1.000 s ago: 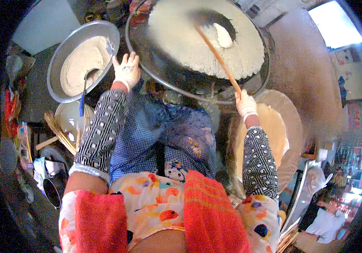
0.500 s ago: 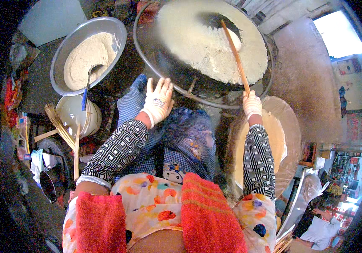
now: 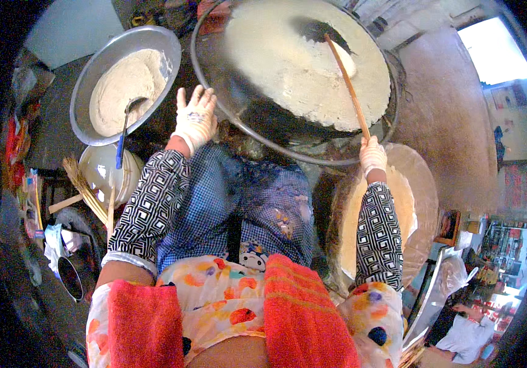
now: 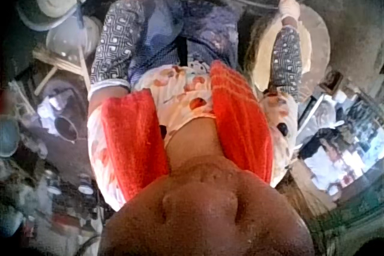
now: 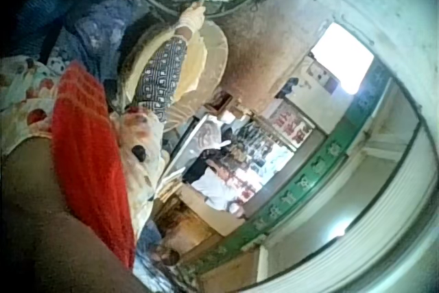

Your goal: The person prepares flatbread by pouring batter onto a circular griddle, spreading it thin using a wooden stick, flipping it with a blue spatula, and then stacking the finished flatbreads onto a plate.

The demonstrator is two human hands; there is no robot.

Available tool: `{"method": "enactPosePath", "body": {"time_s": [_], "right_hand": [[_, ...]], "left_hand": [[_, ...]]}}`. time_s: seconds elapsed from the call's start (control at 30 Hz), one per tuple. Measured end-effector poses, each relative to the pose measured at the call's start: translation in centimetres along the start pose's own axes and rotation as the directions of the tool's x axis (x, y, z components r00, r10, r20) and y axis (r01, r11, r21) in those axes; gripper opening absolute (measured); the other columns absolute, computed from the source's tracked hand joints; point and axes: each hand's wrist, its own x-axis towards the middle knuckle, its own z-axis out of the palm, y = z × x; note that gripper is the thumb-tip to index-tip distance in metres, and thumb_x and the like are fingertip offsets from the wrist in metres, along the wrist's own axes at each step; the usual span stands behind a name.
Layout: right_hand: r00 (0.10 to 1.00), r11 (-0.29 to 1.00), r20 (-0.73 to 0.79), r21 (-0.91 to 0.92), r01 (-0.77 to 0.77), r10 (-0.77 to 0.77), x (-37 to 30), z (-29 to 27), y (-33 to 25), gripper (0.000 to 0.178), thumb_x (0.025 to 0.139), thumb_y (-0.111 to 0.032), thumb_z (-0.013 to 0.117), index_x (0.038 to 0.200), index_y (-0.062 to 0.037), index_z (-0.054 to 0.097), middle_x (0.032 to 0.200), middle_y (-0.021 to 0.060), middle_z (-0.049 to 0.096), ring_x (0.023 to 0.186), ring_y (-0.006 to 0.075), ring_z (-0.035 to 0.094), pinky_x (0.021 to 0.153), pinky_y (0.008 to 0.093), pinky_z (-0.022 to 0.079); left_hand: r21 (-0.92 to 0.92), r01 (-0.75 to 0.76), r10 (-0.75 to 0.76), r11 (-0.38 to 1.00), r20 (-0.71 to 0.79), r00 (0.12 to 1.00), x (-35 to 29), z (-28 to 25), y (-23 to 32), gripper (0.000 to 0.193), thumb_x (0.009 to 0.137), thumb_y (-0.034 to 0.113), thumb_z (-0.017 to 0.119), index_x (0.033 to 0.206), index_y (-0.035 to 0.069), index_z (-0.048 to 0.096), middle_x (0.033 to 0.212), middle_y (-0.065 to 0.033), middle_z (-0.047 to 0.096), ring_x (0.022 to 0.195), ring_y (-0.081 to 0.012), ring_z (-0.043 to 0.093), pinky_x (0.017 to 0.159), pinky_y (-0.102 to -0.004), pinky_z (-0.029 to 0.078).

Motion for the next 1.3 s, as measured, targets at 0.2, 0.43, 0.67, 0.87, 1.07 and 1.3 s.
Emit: {"method": "enactPosePath", "body": {"time_s": [0.2,0.43,0.67,0.87,1.07,1.3], "right_hand": [[0.999,0.999,0.015,-0.013,0.04,-0.04,-1.0,0.0,-2.5,0.035,0.094,-0.041,0.05,0.096,-0.0063,0.057,0.086,0.0273,0.065,0.082,0.0464,0.061,0.073,0.0547,0.048],[0.997,1.0,0.074,-0.002,0.009,-0.009,-2.9,-0.9,-0.6,0.034,0.094,-0.038,0.051,0.097,-0.0046,0.057,0.088,0.027,0.065,0.081,0.043,0.064,0.072,0.0506,0.051],[0.958,0.937,0.124,0.274,0.217,-0.258,-2.8,-8.8,-6.8,0.031,0.095,-0.03,0.048,0.093,-0.004,0.064,0.087,0.0181,0.068,0.082,0.0347,0.066,0.073,0.046,0.053],[0.988,0.959,0.15,0.272,-0.083,0.043,-2.9,-5.8,-3.6,0.031,0.09,-0.032,0.055,0.095,-0.0028,0.063,0.082,0.0178,0.069,0.079,0.0343,0.068,0.069,0.0463,0.054],[0.991,0.949,0.123,0.302,-0.091,0.056,-1.4,-6.4,-4.6,0.031,0.091,-0.032,0.054,0.093,-0.0038,0.066,0.083,0.0185,0.069,0.081,0.0341,0.068,0.071,0.0455,0.053],[0.981,0.954,0.189,0.284,-0.093,0.04,-0.5,-7.2,-6.3,0.034,0.093,-0.033,0.054,0.1,-0.0011,0.064,0.087,0.0182,0.07,0.083,0.0347,0.068,0.074,0.0454,0.053]], "left_hand": [[0.12,0.12,-0.142,0.986,0.201,0.969,3.9,-1.3,-5.6,0.055,0.084,0.029,0.057,0.136,0.011,0.049,0.149,-0.0041,0.038,0.142,-0.0268,0.025,0.112,-0.0616,0.013],[-0.111,-0.222,0.229,0.969,0.056,0.972,2.1,-6.1,6.2,0.046,0.081,0.031,0.059,0.117,0.004,0.055,0.12,-0.0123,0.056,0.124,-0.0321,0.044,0.109,-0.0591,0.022],[-0.02,-0.246,0.245,0.969,-0.046,0.968,-2.6,-4.1,8.6,0.047,0.084,0.036,0.064,0.119,0.006,0.057,0.122,-0.0126,0.058,0.124,-0.0274,0.047,0.11,-0.0551,0.023],[0.063,-0.263,0.258,0.963,0.081,0.963,-1.4,-2.7,4.1,0.054,0.086,0.026,0.057,0.132,0.002,0.047,0.138,-0.0156,0.048,0.135,-0.0301,0.037,0.115,-0.0549,0.013],[0.276,-0.307,0.301,0.911,0.065,0.951,1.3,-5.3,-1.4,0.05,0.085,0.04,0.052,0.126,0.013,0.056,0.136,-0.0057,0.052,0.131,-0.0268,0.041,0.102,-0.0657,0.025],[0.17,-0.146,0.162,0.975,-0.086,0.983,4.4,-2.1,-8.0,0.044,0.084,0.035,0.055,0.124,0.015,0.058,0.135,-0.0066,0.053,0.125,-0.0294,0.049,0.101,-0.0687,0.025]]}}
